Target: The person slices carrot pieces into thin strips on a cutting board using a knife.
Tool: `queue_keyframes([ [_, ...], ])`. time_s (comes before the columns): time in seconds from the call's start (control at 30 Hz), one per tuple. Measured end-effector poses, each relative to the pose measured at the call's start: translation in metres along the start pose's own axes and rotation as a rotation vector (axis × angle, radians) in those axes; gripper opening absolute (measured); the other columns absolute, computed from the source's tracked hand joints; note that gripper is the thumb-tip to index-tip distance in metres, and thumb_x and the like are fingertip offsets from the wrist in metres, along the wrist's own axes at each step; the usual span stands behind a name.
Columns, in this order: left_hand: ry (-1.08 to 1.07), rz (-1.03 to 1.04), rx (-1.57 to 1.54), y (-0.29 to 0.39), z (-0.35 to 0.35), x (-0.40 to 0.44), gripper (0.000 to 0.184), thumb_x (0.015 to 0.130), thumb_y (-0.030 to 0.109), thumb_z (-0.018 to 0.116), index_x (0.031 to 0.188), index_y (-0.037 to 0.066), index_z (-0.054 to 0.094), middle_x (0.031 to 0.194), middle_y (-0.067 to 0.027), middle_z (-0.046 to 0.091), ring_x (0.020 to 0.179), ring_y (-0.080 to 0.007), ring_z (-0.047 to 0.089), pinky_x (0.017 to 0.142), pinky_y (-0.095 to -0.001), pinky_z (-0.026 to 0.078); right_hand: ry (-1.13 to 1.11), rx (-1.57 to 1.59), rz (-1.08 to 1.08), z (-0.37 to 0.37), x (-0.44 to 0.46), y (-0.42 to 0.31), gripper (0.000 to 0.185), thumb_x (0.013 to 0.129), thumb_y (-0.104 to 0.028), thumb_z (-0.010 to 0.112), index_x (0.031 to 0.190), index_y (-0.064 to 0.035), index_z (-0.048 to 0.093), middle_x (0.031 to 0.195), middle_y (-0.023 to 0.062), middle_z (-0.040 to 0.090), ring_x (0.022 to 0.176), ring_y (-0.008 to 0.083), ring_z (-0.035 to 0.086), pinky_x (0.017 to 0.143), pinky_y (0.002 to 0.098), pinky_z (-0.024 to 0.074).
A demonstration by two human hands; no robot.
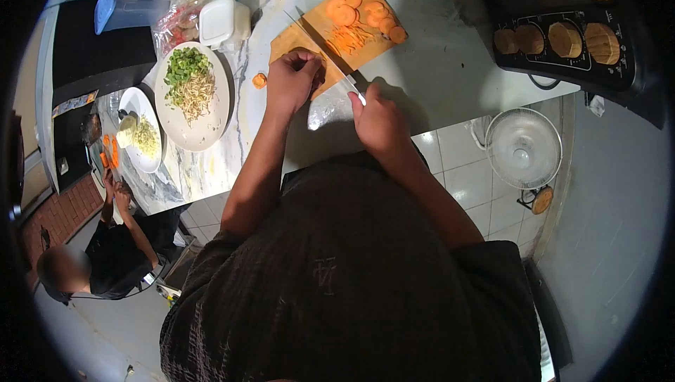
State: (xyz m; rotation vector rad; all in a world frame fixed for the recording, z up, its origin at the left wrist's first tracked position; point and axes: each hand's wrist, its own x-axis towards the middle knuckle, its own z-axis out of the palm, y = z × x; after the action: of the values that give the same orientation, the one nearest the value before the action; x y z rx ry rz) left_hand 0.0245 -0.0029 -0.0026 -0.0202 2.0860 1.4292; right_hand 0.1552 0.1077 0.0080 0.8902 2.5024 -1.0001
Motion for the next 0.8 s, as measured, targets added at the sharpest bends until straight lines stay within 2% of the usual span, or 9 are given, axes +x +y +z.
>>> queue_keyframes([
  [0.33,-0.010,0.014,0.036,-0.004,0.001,0.004,0.017,0.090,0.012,0.064,0.081,-0.002,0.060,0.064,-0.0042,0.061,0.052,-0.0087,0.055,0.048,-0.0231,0.042,-0.008,0.040,-0.052,-0.004,0.003,0.007,0.045,0.098,-0.043,0.043,0.100,0.0016,0.048,0.083,0.0315,0.063,0.082,0.0513,0.060,0.074,0.0575,0.0477],
  [0.47,0.025,0.007,0.056,0.001,0.003,0.001,0.021,0.088,0.017,0.064,0.079,-0.002,0.064,0.061,-0.0058,0.064,0.051,-0.0097,0.059,0.052,-0.0256,0.045,0.011,0.061,-0.062,-0.005,0.007,0.009,0.045,0.097,-0.044,0.043,0.100,0.0008,0.049,0.084,0.0310,0.063,0.083,0.0514,0.060,0.075,0.0572,0.0475],
  [0.57,0.033,-0.015,0.127,0.002,0.002,0.000,0.023,0.086,0.021,0.065,0.081,-0.001,0.066,0.064,-0.0078,0.066,0.054,-0.0143,0.063,0.055,-0.0280,0.048,-0.019,0.077,-0.068,-0.007,0.008,0.010,0.045,0.097,-0.044,0.044,0.101,0.0000,0.050,0.084,0.0307,0.063,0.084,0.0513,0.060,0.076,0.0569,0.0474],
  [0.63,0.128,0.028,0.303,0.002,0.005,0.000,0.026,0.084,0.026,0.067,0.083,0.001,0.069,0.067,-0.0096,0.068,0.060,-0.0200,0.066,0.060,-0.0311,0.050,0.004,0.073,-0.073,-0.008,0.006,0.010,0.045,0.097,-0.044,0.044,0.101,-0.0001,0.051,0.084,0.0304,0.063,0.084,0.0510,0.060,0.077,0.0572,0.0470],
  [0.73,0.173,0.033,0.395,0.003,0.009,0.001,0.028,0.083,0.031,0.068,0.084,0.003,0.071,0.072,-0.0113,0.070,0.066,-0.0248,0.068,0.064,-0.0334,0.051,-0.032,0.109,-0.055,-0.011,0.004,0.010,0.045,0.096,-0.045,0.045,0.102,-0.0004,0.052,0.086,0.0302,0.063,0.086,0.0503,0.060,0.078,0.0569,0.0468],
  [0.8,0.161,0.041,0.368,0.003,0.008,0.001,0.027,0.083,0.030,0.068,0.082,0.003,0.070,0.071,-0.0102,0.069,0.063,-0.0221,0.067,0.062,-0.0323,0.051,-0.048,0.114,-0.040,-0.013,0.004,0.010,0.045,0.096,-0.045,0.045,0.102,-0.0003,0.052,0.088,0.0300,0.063,0.087,0.0499,0.060,0.079,0.0564,0.0469],
])
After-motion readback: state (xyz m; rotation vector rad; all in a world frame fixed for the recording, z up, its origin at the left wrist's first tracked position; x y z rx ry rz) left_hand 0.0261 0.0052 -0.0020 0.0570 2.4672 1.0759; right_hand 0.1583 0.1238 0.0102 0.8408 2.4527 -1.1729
